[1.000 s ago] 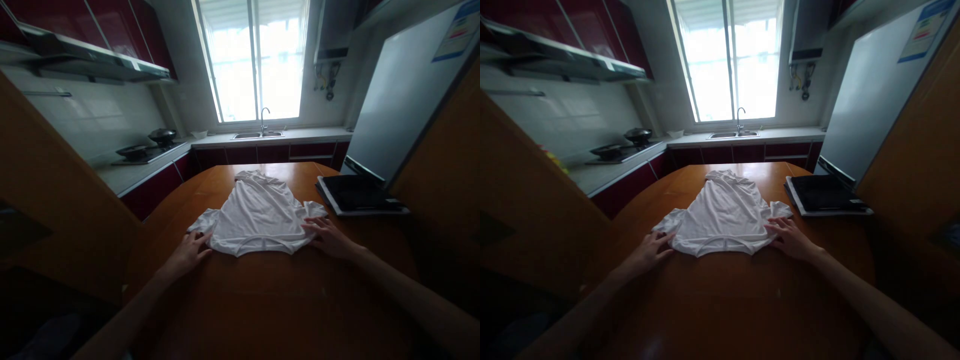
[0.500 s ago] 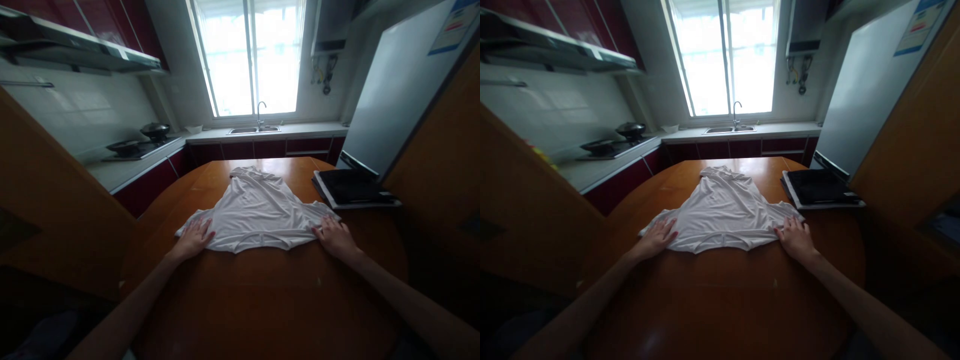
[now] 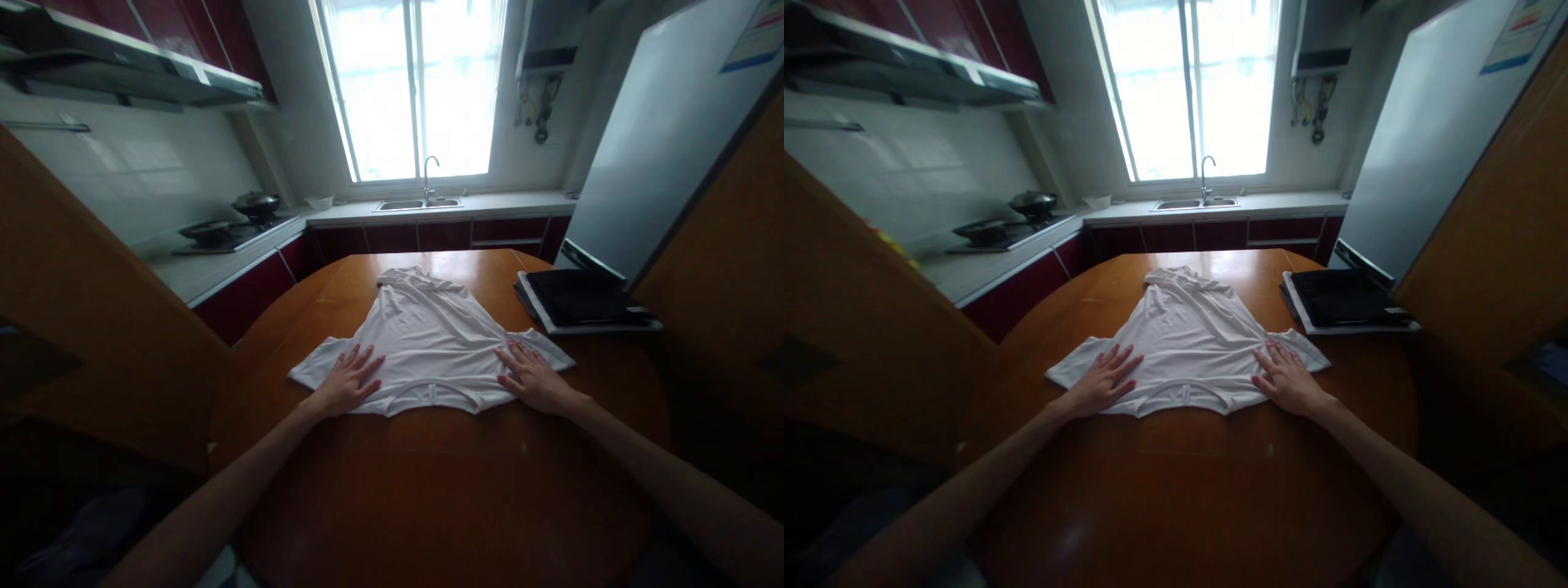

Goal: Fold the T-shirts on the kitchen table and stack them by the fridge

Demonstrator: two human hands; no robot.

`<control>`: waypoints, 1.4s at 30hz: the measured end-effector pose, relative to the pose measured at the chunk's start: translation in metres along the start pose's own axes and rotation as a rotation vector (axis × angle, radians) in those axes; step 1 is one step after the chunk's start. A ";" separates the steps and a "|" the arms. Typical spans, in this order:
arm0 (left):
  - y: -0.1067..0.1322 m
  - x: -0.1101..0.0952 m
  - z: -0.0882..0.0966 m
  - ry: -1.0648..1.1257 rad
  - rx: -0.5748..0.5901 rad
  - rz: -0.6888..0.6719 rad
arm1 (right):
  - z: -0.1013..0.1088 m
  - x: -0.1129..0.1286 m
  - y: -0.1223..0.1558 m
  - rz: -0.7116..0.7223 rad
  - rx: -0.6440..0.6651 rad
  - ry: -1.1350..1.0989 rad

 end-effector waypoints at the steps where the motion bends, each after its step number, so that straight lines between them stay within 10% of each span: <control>1: 0.013 -0.004 -0.001 -0.023 0.013 -0.001 | 0.001 0.004 0.013 -0.011 0.020 0.014; 6: 0.090 -0.026 0.008 0.001 0.115 -0.083 | 0.025 0.027 0.074 -0.019 0.198 -0.046; 9: 0.093 -0.024 0.034 0.149 0.135 -0.108 | 0.060 0.037 0.056 -0.030 0.108 -0.121; 14: -0.015 0.049 0.083 0.391 -0.226 0.228 | 0.082 0.075 -0.069 0.053 -0.112 -0.153; 21: -0.155 0.144 0.049 0.530 -0.338 0.532 | 0.027 0.108 -0.208 0.030 -0.102 -0.091; 25: -0.202 0.160 0.028 0.613 -0.322 0.480 | 0.028 0.065 -0.247 -0.052 -0.128 -0.163; 32: -0.261 0.171 0.041 0.934 -0.416 0.342 | 0.099 -0.069 -0.302 -0.286 -0.484 -0.547; 37: -0.291 0.164 0.056 1.481 -0.361 0.285 | 0.077 -0.118 -0.316 -0.525 -0.382 -0.746; 42: -0.309 0.156 0.062 1.358 -0.315 0.274 | 0.042 -0.130 -0.317 -0.575 -0.300 -0.629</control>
Point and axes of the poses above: each hand's wrist, its own y-axis away from the middle knuckle, its own z-axis out of the back of the hand, x = y × z, the point moved 8 cm from there along -y, towards the middle knuckle, and after that the axes turned 4 degrees about -x, right-handed, at the moved point
